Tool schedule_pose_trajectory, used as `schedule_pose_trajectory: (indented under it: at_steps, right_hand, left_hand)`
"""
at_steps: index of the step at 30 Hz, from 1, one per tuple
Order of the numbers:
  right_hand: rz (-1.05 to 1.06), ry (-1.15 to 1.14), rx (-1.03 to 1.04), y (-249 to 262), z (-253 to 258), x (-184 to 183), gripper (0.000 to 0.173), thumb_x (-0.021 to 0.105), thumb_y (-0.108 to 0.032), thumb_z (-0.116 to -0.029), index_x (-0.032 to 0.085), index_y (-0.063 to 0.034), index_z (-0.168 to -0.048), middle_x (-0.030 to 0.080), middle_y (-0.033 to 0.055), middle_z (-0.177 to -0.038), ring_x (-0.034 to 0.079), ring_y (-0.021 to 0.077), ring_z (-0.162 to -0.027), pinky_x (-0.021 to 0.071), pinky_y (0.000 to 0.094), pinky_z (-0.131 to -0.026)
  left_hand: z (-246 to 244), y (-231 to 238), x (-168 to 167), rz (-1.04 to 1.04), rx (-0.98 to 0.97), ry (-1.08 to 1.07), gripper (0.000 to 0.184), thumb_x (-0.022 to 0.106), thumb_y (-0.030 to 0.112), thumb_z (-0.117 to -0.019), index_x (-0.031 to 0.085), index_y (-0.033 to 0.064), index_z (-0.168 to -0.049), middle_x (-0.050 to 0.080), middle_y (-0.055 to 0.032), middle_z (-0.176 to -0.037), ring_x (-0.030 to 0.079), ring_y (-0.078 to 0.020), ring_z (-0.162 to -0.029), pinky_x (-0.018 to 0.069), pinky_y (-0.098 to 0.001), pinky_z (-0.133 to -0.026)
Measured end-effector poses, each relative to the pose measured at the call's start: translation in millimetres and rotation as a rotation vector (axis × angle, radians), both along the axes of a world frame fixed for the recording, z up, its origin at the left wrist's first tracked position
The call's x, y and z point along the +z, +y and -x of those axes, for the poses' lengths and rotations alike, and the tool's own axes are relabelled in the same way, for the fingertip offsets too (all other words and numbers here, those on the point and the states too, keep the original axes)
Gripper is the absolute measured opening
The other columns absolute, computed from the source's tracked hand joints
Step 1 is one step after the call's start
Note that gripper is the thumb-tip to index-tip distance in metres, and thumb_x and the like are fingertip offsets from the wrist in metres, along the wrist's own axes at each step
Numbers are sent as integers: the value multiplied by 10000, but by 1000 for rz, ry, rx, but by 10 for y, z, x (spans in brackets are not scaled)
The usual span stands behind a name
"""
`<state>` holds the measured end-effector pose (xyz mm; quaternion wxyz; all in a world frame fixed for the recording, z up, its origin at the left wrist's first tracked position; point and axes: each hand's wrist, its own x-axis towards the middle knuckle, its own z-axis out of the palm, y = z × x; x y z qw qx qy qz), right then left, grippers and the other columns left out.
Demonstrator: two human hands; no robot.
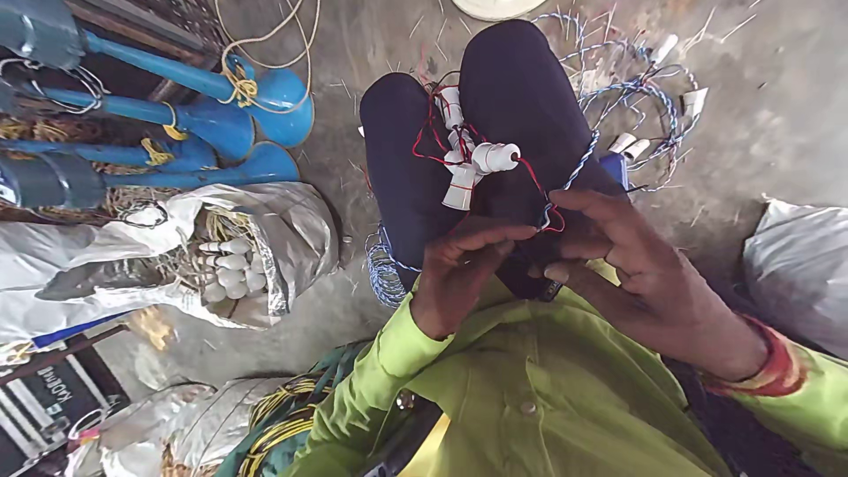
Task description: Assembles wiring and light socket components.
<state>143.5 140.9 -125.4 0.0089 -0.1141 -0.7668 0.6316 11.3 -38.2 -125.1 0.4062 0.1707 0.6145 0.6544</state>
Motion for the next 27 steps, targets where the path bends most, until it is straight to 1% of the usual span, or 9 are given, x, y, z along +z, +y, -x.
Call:
schedule_pose_trajectory:
  at_steps: [1, 4, 5, 8, 10, 14, 19, 24, 27]
  right_hand:
    - [1, 0, 1, 0, -3, -1, 621, 639, -203, -990, 378, -143, -1551, 702, -24, -1153, 712, 66, -953, 634, 271, -842]
    - [-9, -2, 5, -1, -6, 6, 605, 629, -210, -1000, 384, -134, -1548, 711, -27, -1154, 713, 58, -967, 634, 271, -853]
    - [-9, -9, 3, -2, -6, 8, 608, 630, -209, -997, 384, -135, -1549, 714, -32, -1149, 716, 59, -964, 636, 270, -850]
    - [-7, -9, 8, -3, -13, 0, 610, 632, -209, -996, 383, -136, -1548, 717, -34, -1121, 718, 63, -940, 639, 275, -835]
    - [-15, -7, 13, -4, -8, -7, 608, 631, -219, -994, 390, -131, -1546, 717, -42, -1110, 715, 52, -933, 637, 268, -834]
    - [-18, -6, 11, 0, -4, 3, 605, 636, -222, -991, 399, -128, -1539, 721, -51, -1094, 712, 40, -920, 632, 252, -824]
    - [1, -5, 3, 1, -6, 3, 605, 633, -213, -994, 395, -121, -1542, 695, -4, -1224, 720, 67, -988, 638, 273, -860]
    - [74, -8, 12, -13, -5, 23, 631, 660, -225, -977, 393, -132, -1542, 725, -44, -1083, 721, 49, -897, 637, 241, -790]
    - [204, 42, 10, 1, 3, 90, 712, 677, -222, -946, 337, -140, -1565, 724, -48, -1023, 697, 61, -842, 614, 218, -734]
  left_hand:
    - [-11, 3, 0, 3, 12, -9, 243, 587, -42, -967, 747, 2, -1145, 707, -62, -1118, 662, -108, -1004, 575, -277, -849]
    - [-15, -8, 15, 60, 7, -61, 399, 585, -22, -979, 606, -6, -1377, 692, -88, -1182, 675, -108, -984, 581, -303, -872]
    - [-12, -15, 16, 88, 2, -57, 410, 593, -13, -979, 592, -12, -1389, 694, -96, -1182, 680, -114, -987, 585, -309, -875]
    - [-19, -27, -4, 95, -18, 102, 238, 604, -11, -974, 714, -36, -1183, 722, -98, -1110, 691, -131, -988, 595, -314, -865]
    - [-9, -21, -8, 81, -31, 189, 213, 597, -22, -973, 748, -15, -1123, 722, -79, -1072, 677, -130, -1001, 584, -308, -872]
    - [-27, -6, -32, 49, -16, 218, 229, 595, -52, -962, 757, -1, -1115, 695, -69, -1052, 646, -117, -991, 567, -281, -857]
    - [-49, 3, -75, 124, -15, 415, 228, 622, -15, -971, 715, -43, -1177, 716, -106, -1076, 692, -119, -975, 600, -284, -858]
    - [-92, 15, -136, 201, -59, 756, 202, 633, -26, -925, 769, -11, -1074, 694, -139, -1005, 678, -142, -919, 593, -263, -810]
    - [-112, 18, -172, 207, -98, 820, 212, 633, -27, -900, 771, -16, -1061, 682, -177, -1009, 675, -186, -923, 585, -279, -821]
